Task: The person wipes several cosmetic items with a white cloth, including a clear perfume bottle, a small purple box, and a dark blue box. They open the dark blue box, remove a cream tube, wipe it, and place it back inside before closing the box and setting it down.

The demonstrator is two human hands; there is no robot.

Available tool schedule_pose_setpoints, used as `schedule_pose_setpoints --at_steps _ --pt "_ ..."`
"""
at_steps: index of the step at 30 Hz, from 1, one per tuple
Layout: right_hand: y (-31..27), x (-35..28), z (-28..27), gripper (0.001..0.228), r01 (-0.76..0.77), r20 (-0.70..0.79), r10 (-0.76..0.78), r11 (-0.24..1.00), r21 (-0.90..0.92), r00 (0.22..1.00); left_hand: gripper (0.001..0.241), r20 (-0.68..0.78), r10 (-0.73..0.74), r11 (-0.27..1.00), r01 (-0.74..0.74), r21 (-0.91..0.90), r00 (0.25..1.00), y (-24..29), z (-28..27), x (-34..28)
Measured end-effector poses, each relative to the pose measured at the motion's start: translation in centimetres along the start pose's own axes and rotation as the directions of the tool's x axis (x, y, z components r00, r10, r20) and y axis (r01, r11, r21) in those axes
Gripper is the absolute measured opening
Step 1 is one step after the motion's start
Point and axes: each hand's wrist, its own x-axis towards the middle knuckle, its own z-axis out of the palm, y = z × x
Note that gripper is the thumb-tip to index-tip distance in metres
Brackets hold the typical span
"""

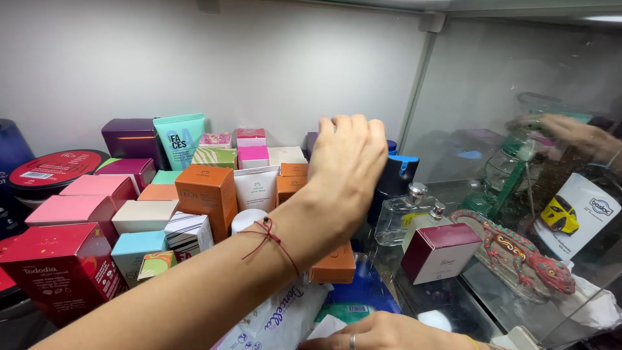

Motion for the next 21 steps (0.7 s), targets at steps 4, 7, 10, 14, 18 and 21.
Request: schedule_pose_setpoints --at_steps 4,7,10,14,18,21 --pt "-0.3 0.2 0.0 0.044 0.168 -0.020 -0.174 0.972 -0.162 0.985 0.085 0.271 -0.037 0.990 -0.002 0.143 0.962 -1.2 2.2 0.0" --pt "-0.7 0.4 -0.2 0.044 0.110 -0.034 -0.114 0.988 -0.112 0.993 0.008 0.290 0.055 0.980 -0.107 0.165 0.956 -1.7 1.4 -0.5" --pt "-0.4 0.5 0.2 0.036 0.365 -0.066 -0.395 0.892 -0.268 0.916 0.027 0.272 0.161 0.958 -0.217 0.189 0.949 -2.1 0.3 -1.1" --pt "-0.8 0.8 0.1 0.042 0.344 -0.062 -0.376 0.894 -0.285 0.925 0.029 -0.270 0.184 0.976 -0.143 0.165 0.945 -3.0 -2.0 -2.9" --pt "-2.5 0.5 -0.3 0.039 0.247 -0.079 -0.265 0.951 -0.188 0.961 0.011 -0.460 0.101 0.938 -0.238 -0.250 0.882 -4.0 -8.7 -8.4" --pt "-7.1 2.0 -1.3 0.031 -0.073 0.020 0.072 0.996 0.060 0.997 0.019 -0.225 0.125 0.812 -0.230 -0.536 0.966 -5.4 -11.8 -12.8"
